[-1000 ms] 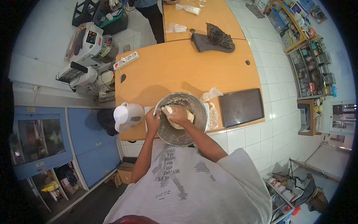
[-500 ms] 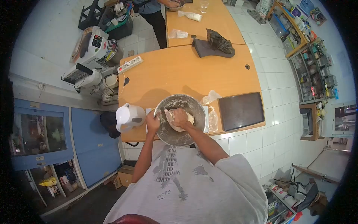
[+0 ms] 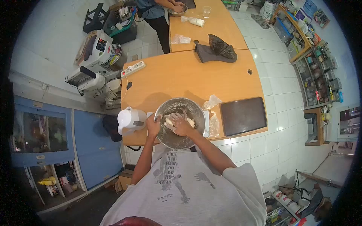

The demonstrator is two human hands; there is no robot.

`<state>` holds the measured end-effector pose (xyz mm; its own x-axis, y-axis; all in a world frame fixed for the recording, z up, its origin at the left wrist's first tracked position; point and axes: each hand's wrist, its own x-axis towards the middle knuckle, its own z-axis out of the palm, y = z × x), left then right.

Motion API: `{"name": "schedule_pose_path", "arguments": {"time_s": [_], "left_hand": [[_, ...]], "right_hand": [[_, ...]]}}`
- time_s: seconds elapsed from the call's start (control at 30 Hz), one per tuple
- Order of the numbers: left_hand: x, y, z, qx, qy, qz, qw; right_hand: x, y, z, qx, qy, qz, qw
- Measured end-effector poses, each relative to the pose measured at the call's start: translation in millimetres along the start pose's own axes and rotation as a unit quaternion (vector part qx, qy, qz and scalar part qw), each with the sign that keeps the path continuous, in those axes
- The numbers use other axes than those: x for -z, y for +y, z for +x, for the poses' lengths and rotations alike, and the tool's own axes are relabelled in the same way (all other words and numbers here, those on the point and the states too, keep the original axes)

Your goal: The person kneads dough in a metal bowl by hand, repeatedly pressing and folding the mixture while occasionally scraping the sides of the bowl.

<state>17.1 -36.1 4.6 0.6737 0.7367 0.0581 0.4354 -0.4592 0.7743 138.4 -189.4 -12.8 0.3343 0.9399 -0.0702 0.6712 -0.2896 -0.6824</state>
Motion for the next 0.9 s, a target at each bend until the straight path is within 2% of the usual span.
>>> {"name": "schedule_pose_path", "arguments": {"time_s": [0.03,0.13,0.17,0.2,0.23,0.27,0.3,0.37,0.4,0.43,0.47,0.5,0.53,0.57,0.63,0.67,0.7,0.73,0.8,0.83,0.9], "left_hand": [[0,-2,-1,0.009,0.000,-0.021,1.000],[-2,-8,1,0.012,0.003,-0.052,0.999],[-3,-12,-2,0.007,0.003,-0.058,0.998],[0,-2,-2,-0.021,0.020,-0.018,0.999],[3,4,-2,-0.004,0.008,-0.007,1.000],[4,7,-1,0.012,-0.002,0.003,1.000],[4,5,-1,0.009,-0.003,-0.015,1.000],[2,5,-1,0.015,-0.002,-0.036,0.999],[4,8,0,0.016,-0.006,-0.044,0.999],[5,6,1,0.014,-0.008,-0.052,0.999],[5,6,1,0.018,-0.009,-0.052,0.998],[5,3,1,0.021,-0.004,-0.052,0.998],[4,1,1,0.012,-0.004,-0.045,0.999],[4,0,2,0.004,-0.003,-0.039,0.999],[7,6,2,0.015,-0.001,-0.046,0.999],[8,9,2,0.025,-0.004,-0.028,0.999],[9,10,2,0.035,-0.009,-0.011,0.999],[7,4,2,0.039,-0.007,-0.012,0.999],[2,-6,1,0.026,-0.001,-0.032,0.999],[2,-6,1,0.030,-0.002,-0.034,0.999],[4,-5,0,0.008,0.000,-0.024,1.000]], "right_hand": [[5,3,-8,0.023,-0.056,-0.008,0.998],[13,14,-23,0.036,-0.024,0.022,0.999],[19,20,-22,0.054,-0.019,0.150,0.987],[44,12,-15,0.067,-0.013,0.277,0.958],[25,37,-10,-0.027,-0.046,0.426,0.903],[5,64,-8,-0.121,-0.074,0.558,0.818],[20,57,-10,-0.135,-0.081,0.561,0.813],[68,15,-3,-0.164,-0.129,0.423,0.882],[57,10,-4,-0.168,-0.136,0.423,0.880],[46,3,-2,-0.070,-0.092,0.189,0.975],[34,-4,1,0.037,-0.039,-0.059,0.997],[36,-21,5,0.041,-0.043,-0.060,0.996],[47,-46,9,0.008,-0.153,-0.161,0.975],[52,-62,11,-0.026,-0.260,-0.260,0.930],[18,-39,8,-0.020,-0.278,-0.269,0.922],[-14,-3,-1,0.063,-0.155,-0.253,0.953],[-27,20,-8,0.144,-0.029,-0.229,0.962],[-15,23,-11,0.146,-0.033,-0.229,0.962],[13,35,-10,0.150,-0.166,-0.210,0.952],[17,50,-8,0.150,-0.171,-0.210,0.951],[23,76,4,0.178,-0.253,-0.149,0.939]]}}
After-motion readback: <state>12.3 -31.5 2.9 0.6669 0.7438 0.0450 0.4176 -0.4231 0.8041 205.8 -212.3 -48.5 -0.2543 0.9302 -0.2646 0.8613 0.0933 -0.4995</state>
